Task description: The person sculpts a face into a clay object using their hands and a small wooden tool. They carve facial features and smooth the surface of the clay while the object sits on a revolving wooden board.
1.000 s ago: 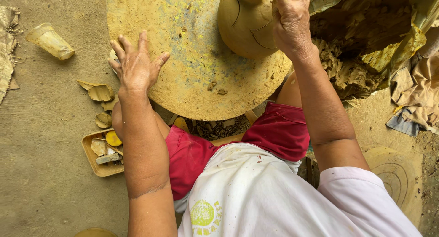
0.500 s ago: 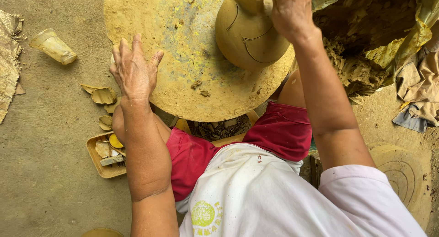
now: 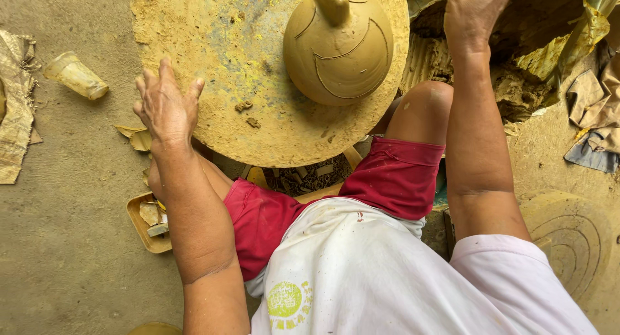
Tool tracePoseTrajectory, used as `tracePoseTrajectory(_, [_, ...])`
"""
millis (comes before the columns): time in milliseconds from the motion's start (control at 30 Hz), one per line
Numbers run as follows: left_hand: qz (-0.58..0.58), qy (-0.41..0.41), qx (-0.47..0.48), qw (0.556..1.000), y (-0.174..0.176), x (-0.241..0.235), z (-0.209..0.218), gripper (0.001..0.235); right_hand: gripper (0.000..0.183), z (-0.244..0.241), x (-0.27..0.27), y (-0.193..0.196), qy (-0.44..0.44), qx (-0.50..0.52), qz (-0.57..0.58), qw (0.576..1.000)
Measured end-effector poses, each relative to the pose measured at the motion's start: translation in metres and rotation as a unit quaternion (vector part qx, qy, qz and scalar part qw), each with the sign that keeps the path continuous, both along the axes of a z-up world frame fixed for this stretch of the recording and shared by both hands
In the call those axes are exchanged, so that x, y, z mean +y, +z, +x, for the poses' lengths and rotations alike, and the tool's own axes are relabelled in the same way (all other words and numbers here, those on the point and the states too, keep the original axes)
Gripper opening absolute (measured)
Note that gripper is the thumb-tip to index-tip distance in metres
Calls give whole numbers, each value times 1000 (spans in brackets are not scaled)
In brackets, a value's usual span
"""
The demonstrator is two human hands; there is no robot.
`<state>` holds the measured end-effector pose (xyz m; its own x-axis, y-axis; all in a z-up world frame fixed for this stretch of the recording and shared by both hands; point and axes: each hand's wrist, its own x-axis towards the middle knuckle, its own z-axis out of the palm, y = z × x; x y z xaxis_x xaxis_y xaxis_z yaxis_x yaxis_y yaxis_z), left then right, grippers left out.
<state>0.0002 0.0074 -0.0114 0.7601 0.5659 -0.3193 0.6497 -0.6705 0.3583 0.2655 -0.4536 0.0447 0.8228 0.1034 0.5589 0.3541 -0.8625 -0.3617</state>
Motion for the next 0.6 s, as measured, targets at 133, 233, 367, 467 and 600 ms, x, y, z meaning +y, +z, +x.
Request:
tracePoseTrajectory(133, [-11,-3,20,1000,-6,-3,-3,86,23,-21,-3,-11,99,-108,42,988])
tracePoseTrajectory(233, [12,-34,2,999,-10,-4,-8,84,15,-37,7,-22,90,86,139,982])
tracePoseTrajectory(367, [18,-43,17,999,-13,-9,-10,77,57,-59,38,-32,119,-29,-81,989])
tracePoseTrajectory(467, [27,-62,32,997,-19,-9,-13,77,64,-67,63,-34,243,101,-6,965])
tracePoseTrajectory(600, [66,-97,22,993,-22,0,-4,88,66,-68,91,-27,345,195,112,911])
